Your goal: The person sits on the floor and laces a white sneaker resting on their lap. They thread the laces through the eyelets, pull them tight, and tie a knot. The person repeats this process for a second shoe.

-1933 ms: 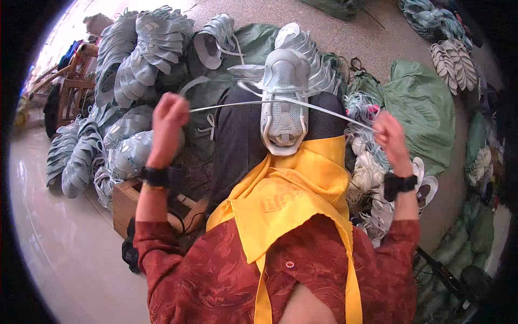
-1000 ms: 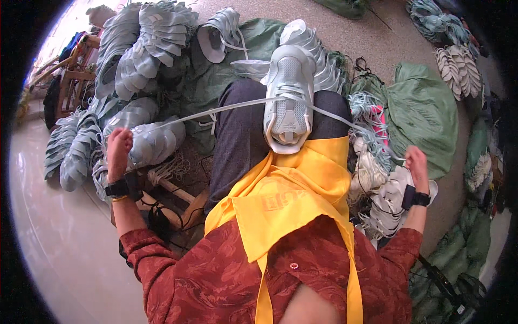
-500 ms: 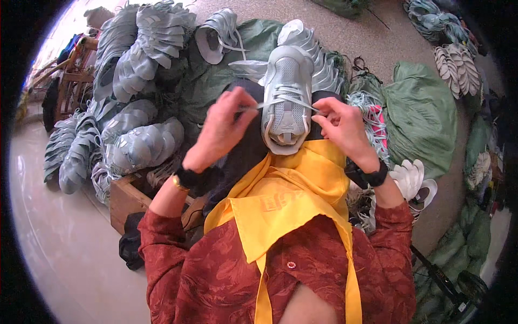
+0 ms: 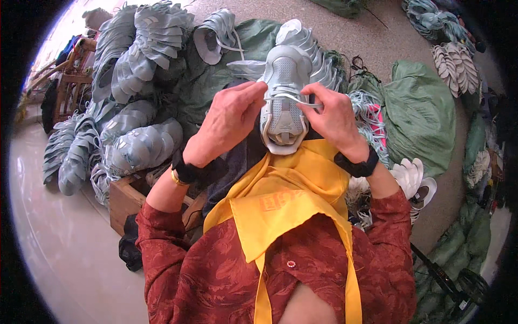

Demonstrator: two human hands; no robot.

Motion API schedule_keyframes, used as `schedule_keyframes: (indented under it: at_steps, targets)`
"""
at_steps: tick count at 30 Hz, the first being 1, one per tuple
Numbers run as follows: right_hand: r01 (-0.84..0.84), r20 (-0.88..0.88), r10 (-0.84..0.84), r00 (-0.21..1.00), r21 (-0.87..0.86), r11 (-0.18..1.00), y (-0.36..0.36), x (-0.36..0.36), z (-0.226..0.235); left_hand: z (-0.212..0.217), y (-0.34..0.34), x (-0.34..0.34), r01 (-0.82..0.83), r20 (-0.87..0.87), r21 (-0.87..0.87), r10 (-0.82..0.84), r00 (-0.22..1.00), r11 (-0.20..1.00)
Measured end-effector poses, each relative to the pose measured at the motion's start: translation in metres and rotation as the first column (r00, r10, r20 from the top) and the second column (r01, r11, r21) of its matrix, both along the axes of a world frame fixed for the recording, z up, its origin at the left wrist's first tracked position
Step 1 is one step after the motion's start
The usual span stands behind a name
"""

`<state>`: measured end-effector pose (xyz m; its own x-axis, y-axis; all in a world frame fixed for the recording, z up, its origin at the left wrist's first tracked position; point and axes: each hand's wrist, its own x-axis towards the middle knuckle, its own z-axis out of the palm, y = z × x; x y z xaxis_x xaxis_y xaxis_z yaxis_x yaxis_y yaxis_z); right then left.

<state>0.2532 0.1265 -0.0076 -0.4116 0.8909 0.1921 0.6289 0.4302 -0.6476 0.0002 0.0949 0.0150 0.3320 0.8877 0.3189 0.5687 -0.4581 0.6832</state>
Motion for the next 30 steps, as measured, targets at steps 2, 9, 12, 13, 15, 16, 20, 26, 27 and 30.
schedule_keyframes:
  at_steps: [2,9,12,13,15,16,20,26,27,30]
  targets:
    - [0.040,0.010,-0.040,0.999,-0.035,0.999,0.000,0.010,-0.001,-0.015,-0.001,-0.015,-0.024,-0.027,-0.009,0.024,0.999,1.000]
    - [-0.001,0.007,0.001,1.000,-0.093,0.996,-0.018,0.037,0.002,-0.030,-0.013,-0.007,-0.011,-0.007,-0.063,0.010,1.000,0.998]
    - [0.029,-0.021,-0.031,0.999,-0.089,0.996,-0.015,0.031,0.009,-0.021,-0.014,-0.002,0.017,0.047,-0.201,-0.008,0.999,0.979]
    - [0.029,-0.006,-0.030,1.000,-0.102,0.994,-0.015,0.030,0.008,-0.018,-0.014,-0.001,0.033,0.086,-0.241,-0.012,0.996,0.970]
    - [0.022,0.029,-0.019,0.999,-0.123,0.992,-0.013,0.027,0.009,-0.036,-0.014,-0.001,0.007,0.208,-0.413,0.086,0.974,0.911]
    - [0.018,0.002,-0.018,1.000,-0.122,0.992,-0.011,0.025,0.008,-0.046,-0.014,-0.002,0.004,0.261,-0.494,0.144,0.954,0.869]
    - [0.029,-0.061,-0.035,0.997,-0.095,0.995,-0.004,0.025,0.006,-0.050,-0.009,0.000,0.012,0.295,-0.472,0.145,0.944,0.882]
    - [0.044,-0.061,-0.043,0.997,0.017,0.999,0.006,0.022,0.018,-0.011,0.000,0.007,-0.063,-0.064,0.075,0.068,0.996,0.995]
    - [0.039,-0.049,-0.037,0.998,0.046,0.998,0.007,0.020,0.020,-0.013,0.002,0.008,-0.073,-0.111,0.090,0.083,0.990,0.993]
    - [0.042,-0.062,-0.038,0.997,0.064,0.997,0.009,0.017,0.023,-0.020,0.007,0.003,-0.056,-0.241,0.044,0.065,0.968,0.997]
